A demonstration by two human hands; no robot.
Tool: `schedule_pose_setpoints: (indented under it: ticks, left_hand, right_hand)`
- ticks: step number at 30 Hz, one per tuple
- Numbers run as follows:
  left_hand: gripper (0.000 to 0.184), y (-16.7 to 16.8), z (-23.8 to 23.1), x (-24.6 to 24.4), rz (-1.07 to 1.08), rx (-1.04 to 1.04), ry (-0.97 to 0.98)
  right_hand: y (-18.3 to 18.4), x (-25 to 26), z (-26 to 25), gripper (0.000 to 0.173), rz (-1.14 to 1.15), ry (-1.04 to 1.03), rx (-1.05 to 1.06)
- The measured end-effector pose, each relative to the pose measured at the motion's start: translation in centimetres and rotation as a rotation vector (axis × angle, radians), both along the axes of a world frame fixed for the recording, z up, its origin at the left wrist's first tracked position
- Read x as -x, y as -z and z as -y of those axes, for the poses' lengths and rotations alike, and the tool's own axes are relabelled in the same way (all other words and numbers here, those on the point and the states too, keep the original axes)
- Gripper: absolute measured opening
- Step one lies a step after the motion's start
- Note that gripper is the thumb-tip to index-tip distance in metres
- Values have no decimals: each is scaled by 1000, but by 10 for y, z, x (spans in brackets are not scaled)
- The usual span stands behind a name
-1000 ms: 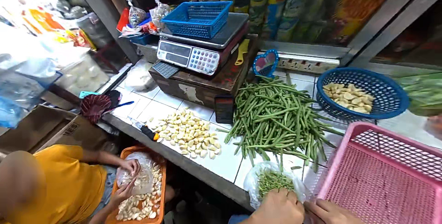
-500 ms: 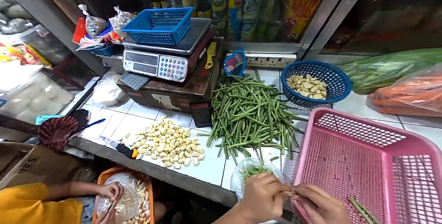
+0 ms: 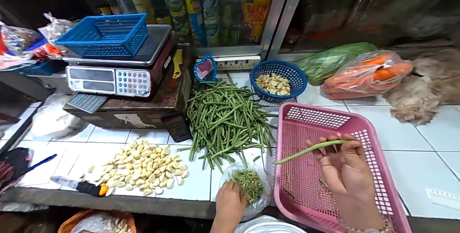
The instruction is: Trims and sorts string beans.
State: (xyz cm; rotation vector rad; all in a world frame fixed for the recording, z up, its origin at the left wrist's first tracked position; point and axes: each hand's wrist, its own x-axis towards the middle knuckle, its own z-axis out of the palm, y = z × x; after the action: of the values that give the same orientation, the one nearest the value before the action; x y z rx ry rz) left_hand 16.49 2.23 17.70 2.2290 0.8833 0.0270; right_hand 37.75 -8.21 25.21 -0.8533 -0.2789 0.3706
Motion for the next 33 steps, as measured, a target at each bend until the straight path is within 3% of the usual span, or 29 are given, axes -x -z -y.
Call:
schedule_pose_setpoints:
  ticks: [5, 8, 11, 13, 16, 20, 24, 27, 33]
  left_hand:
    - [35, -14, 11, -15, 572, 96, -77]
    - [21, -14, 10, -28, 773, -71, 4]
    - [16, -8, 8, -33, 791, -265, 78]
    - [17, -6, 10, -33, 810, -277, 64]
    - [18, -10, 12, -35, 851, -311, 36]
    - [21, -16, 10, -32, 807, -595, 138]
    - [19, -15, 7, -30, 828, -700, 203]
    - [15, -15, 2, -28, 893, -580, 313]
    - [9, -19, -6, -21, 996, -64, 533]
  right_hand:
    - [2, 21, -3, 32, 3, -51, 42]
    - [4, 30, -5, 27, -40, -89, 32]
    - [8, 35, -6, 26, -49, -94, 87]
    - [17, 42, -4, 21, 57, -175, 262]
    - [32, 62, 2, 31, 219, -356, 534]
    - [31, 69, 4, 29, 127, -406, 582]
    - [23, 62, 6, 32, 100, -589, 658]
    - [21, 53, 9, 35, 43, -733, 644]
    - [35, 33, 25, 32, 1, -1103, 503]
